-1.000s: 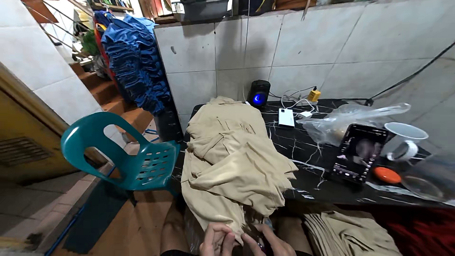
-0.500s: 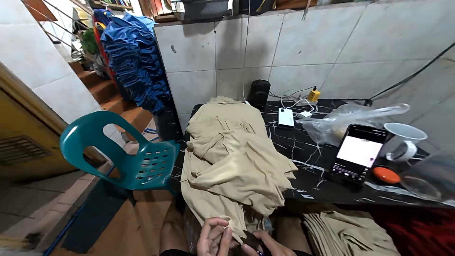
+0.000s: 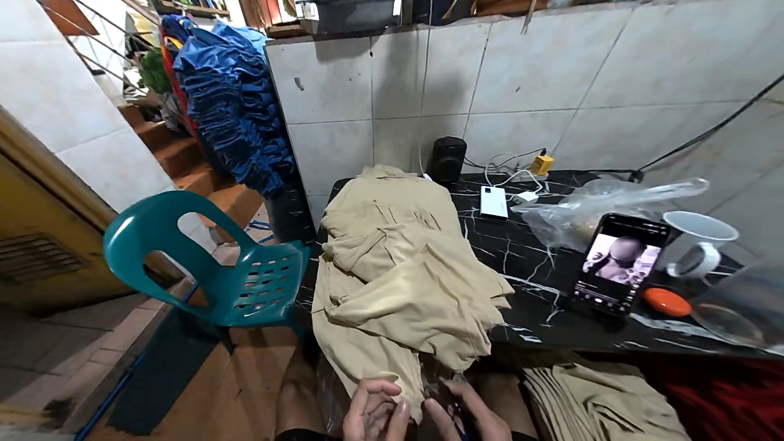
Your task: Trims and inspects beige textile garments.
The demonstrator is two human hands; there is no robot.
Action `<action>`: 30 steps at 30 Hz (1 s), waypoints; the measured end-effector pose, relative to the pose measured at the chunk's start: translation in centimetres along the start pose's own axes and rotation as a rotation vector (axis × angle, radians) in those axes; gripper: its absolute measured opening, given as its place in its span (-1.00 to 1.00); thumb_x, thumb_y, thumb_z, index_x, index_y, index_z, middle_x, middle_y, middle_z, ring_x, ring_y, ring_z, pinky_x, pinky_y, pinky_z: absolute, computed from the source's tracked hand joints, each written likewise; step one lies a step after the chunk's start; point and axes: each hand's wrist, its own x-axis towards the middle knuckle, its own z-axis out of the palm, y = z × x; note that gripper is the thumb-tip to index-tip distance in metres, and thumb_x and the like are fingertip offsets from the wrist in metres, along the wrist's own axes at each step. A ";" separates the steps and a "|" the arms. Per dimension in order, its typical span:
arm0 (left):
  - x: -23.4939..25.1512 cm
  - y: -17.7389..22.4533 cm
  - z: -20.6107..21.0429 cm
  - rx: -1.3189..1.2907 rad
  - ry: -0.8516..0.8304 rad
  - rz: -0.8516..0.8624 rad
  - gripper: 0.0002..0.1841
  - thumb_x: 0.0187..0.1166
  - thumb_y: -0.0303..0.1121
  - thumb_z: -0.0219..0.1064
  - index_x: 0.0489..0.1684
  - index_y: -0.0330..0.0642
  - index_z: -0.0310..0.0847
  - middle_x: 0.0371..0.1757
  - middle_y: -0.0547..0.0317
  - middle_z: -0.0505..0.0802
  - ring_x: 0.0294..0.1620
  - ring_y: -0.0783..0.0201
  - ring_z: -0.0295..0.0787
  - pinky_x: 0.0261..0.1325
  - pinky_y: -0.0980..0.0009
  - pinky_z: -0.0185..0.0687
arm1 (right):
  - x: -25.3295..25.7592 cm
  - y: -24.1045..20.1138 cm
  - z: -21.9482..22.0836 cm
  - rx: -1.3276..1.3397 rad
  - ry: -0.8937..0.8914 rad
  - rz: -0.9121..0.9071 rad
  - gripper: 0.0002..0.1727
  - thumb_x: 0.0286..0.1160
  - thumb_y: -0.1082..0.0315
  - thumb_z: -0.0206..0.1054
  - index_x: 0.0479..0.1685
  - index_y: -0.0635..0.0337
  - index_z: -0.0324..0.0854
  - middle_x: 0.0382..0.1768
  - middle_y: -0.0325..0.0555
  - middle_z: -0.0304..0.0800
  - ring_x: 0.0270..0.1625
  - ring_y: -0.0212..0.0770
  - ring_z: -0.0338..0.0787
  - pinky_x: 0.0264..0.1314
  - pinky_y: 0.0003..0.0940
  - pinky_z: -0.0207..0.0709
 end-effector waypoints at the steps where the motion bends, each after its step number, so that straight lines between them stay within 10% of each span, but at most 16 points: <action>1: 0.0 -0.1 0.0 0.015 -0.026 0.026 -0.72 0.40 -0.71 0.40 0.04 -0.39 0.59 -0.03 0.14 0.86 -0.14 0.36 0.88 0.02 0.34 0.90 | 0.3 0.0 0.0 0.099 -0.017 0.028 -0.64 0.56 0.28 0.47 0.12 0.42 0.68 -0.18 0.00 0.82 -0.27 -0.35 0.73 -0.20 -0.43 0.67; 3: 0.0 -0.5 -0.1 0.045 -0.094 0.090 -0.66 0.32 -0.67 0.51 0.05 -0.37 0.63 0.03 0.16 0.85 -0.04 0.38 0.85 0.13 0.34 0.85 | 0.8 -0.1 0.0 0.278 -0.092 0.074 -0.67 0.52 0.42 0.46 0.21 0.36 0.69 0.05 -0.07 0.85 0.00 -0.36 0.82 0.09 -0.40 0.75; 9: 0.0 -1.0 -0.4 0.308 -0.008 0.299 -0.82 0.31 -0.56 0.62 -0.16 -0.30 0.88 -0.22 0.14 0.94 -0.21 0.41 0.89 -0.03 0.47 0.86 | 1.2 0.1 0.3 0.441 -0.102 0.113 -0.89 0.53 0.56 0.38 -0.09 0.30 0.76 -0.16 -0.25 0.87 -0.23 -0.53 0.77 -0.14 -0.57 0.67; 16: 0.2 -1.4 -0.3 0.286 -0.019 0.257 -0.96 0.52 -0.55 0.43 -0.23 -0.32 0.79 -0.24 0.17 0.84 -0.17 0.44 0.80 0.01 0.50 0.81 | 1.0 -0.1 0.7 0.247 -0.090 0.033 -0.88 0.50 0.46 0.46 -0.12 0.34 0.78 -0.16 -0.07 0.85 -0.09 -0.37 0.81 0.01 -0.45 0.71; 30: 0.1 -1.3 -0.8 0.048 -0.078 0.148 -0.96 0.68 -0.45 0.30 -0.17 -0.12 0.63 -0.14 0.38 0.72 -0.08 0.58 0.70 0.06 0.57 0.74 | 0.0 -1.1 -0.8 -0.317 -0.249 -0.075 -0.58 0.71 0.04 0.32 -0.03 0.29 0.79 -0.35 0.06 0.88 -0.39 -0.03 0.86 -0.33 0.00 0.71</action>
